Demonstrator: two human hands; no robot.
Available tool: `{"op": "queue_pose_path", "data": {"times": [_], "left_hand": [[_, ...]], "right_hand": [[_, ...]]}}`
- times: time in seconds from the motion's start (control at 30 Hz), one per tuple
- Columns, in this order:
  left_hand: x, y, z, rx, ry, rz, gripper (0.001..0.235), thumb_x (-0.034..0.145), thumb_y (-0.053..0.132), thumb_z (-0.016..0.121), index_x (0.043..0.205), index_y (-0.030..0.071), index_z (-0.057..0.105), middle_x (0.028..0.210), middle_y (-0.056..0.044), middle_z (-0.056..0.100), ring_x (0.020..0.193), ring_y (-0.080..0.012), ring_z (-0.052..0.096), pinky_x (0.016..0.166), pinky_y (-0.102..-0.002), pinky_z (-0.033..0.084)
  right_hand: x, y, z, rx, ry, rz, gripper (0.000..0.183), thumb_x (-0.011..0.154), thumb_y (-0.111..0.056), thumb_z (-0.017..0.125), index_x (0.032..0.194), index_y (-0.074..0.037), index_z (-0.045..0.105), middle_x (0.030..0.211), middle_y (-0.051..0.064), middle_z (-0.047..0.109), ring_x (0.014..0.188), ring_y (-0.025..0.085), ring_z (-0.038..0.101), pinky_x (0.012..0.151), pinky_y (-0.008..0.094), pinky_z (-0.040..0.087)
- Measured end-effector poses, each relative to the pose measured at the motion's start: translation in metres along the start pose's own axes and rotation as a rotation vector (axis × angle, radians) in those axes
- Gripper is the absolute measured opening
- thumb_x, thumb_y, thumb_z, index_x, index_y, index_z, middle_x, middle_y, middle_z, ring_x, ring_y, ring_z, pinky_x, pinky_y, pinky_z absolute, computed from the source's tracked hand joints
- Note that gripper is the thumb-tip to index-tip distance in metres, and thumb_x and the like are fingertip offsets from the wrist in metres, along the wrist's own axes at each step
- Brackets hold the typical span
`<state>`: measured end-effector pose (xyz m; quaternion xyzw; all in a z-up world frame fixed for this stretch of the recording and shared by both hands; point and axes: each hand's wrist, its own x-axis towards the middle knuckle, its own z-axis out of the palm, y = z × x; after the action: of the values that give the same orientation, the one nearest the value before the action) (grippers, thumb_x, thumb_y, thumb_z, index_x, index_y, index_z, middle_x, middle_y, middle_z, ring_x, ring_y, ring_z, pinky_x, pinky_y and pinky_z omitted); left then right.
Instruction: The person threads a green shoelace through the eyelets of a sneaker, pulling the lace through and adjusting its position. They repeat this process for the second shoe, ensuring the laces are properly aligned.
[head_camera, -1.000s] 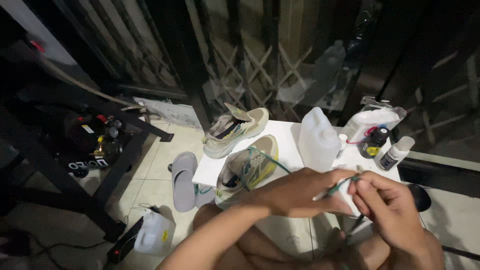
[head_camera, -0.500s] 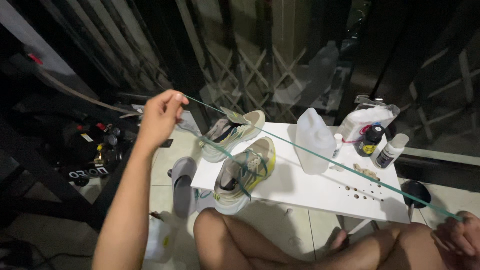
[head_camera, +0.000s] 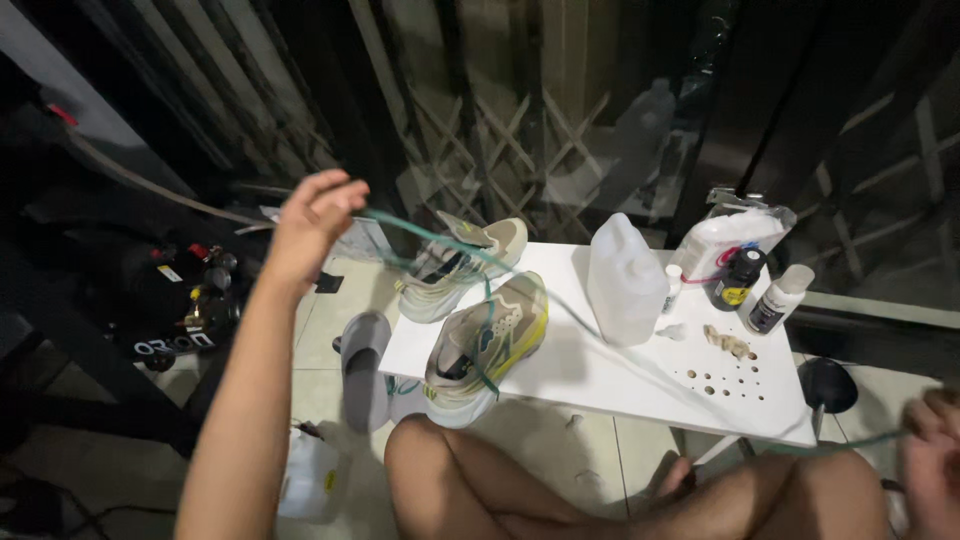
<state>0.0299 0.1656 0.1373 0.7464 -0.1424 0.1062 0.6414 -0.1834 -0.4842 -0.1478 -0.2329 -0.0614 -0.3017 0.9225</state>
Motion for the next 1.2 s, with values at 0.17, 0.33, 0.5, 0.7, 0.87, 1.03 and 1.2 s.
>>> {"op": "queue_pose_path", "data": {"times": [0.17,0.33,0.5,0.7,0.87,1.03,1.2], "left_hand": [[-0.024,-0.020,0.065,0.778,-0.037,0.132,0.027,0.090,0.015,0.060,0.117,0.011,0.060,0.108,-0.013,0.063,0.104,-0.0313,0.059,0.093,-0.043,0.044],[-0.064,-0.076,0.143,1.392,-0.571,0.014,0.032,0.078,0.045,0.054,0.092,0.021,0.069,0.110,-0.005,0.056,0.104,-0.0288,0.051,0.088,-0.050,0.042],[-0.058,-0.077,0.150,1.216,-0.613,-0.108,0.033,0.080,0.042,0.050,0.100,0.021,0.066,0.134,-0.008,0.040,0.129,-0.0324,0.032,0.101,-0.056,0.031],[-0.063,-0.060,0.149,1.116,-0.535,-0.124,0.033,0.085,0.045,0.047,0.096,0.022,0.068,0.144,-0.009,0.036,0.139,-0.0308,0.024,0.107,-0.058,0.024],[-0.070,-0.062,0.157,1.161,-0.539,-0.023,0.041,0.079,0.050,0.057,0.101,0.017,0.068,0.144,-0.016,0.037,0.138,-0.0333,0.027,0.104,-0.062,0.027],[-0.055,-0.115,0.155,0.882,-0.527,-0.106,0.032,0.085,0.022,0.044,0.107,0.018,0.066,0.149,-0.014,0.032,0.137,-0.0372,0.029,0.106,-0.054,0.033],[-0.042,-0.142,0.154,0.791,-0.469,-0.190,0.026,0.082,0.017,0.053,0.101,0.024,0.069,0.149,-0.009,0.032,0.132,-0.0375,0.037,0.104,-0.051,0.039]], "right_hand": [[-0.030,0.064,0.179,-0.963,0.014,-0.188,0.006,0.106,-0.010,0.052,0.100,-0.011,0.050,0.131,0.001,0.055,0.081,0.002,0.052,0.077,0.014,0.039],[-0.050,0.160,0.258,-1.069,-0.494,0.179,0.022,0.082,0.000,0.060,0.099,-0.001,0.073,0.075,0.017,0.075,0.065,0.022,0.072,0.066,0.038,0.057],[-0.064,0.234,0.276,-1.024,-0.720,0.543,0.022,0.086,-0.002,0.053,0.100,0.002,0.069,0.072,0.017,0.072,0.064,0.023,0.071,0.062,0.036,0.059],[-0.049,0.282,0.260,-1.320,-0.531,0.013,0.015,0.085,-0.005,0.063,0.098,-0.008,0.071,0.073,0.013,0.072,0.066,0.027,0.071,0.061,0.036,0.056],[-0.042,0.296,0.239,-1.203,-0.420,-0.025,0.016,0.085,-0.011,0.067,0.098,-0.017,0.074,0.074,0.006,0.073,0.065,0.020,0.071,0.060,0.030,0.056],[-0.041,0.297,0.242,-1.258,-0.469,-0.251,0.011,0.083,-0.017,0.070,0.093,-0.019,0.074,0.072,0.002,0.070,0.063,0.021,0.068,0.052,0.031,0.053],[-0.043,0.304,0.241,-1.218,-0.475,-0.386,0.019,0.078,-0.010,0.074,0.094,-0.021,0.072,0.072,0.000,0.069,0.062,0.020,0.066,0.048,0.031,0.053]]}}
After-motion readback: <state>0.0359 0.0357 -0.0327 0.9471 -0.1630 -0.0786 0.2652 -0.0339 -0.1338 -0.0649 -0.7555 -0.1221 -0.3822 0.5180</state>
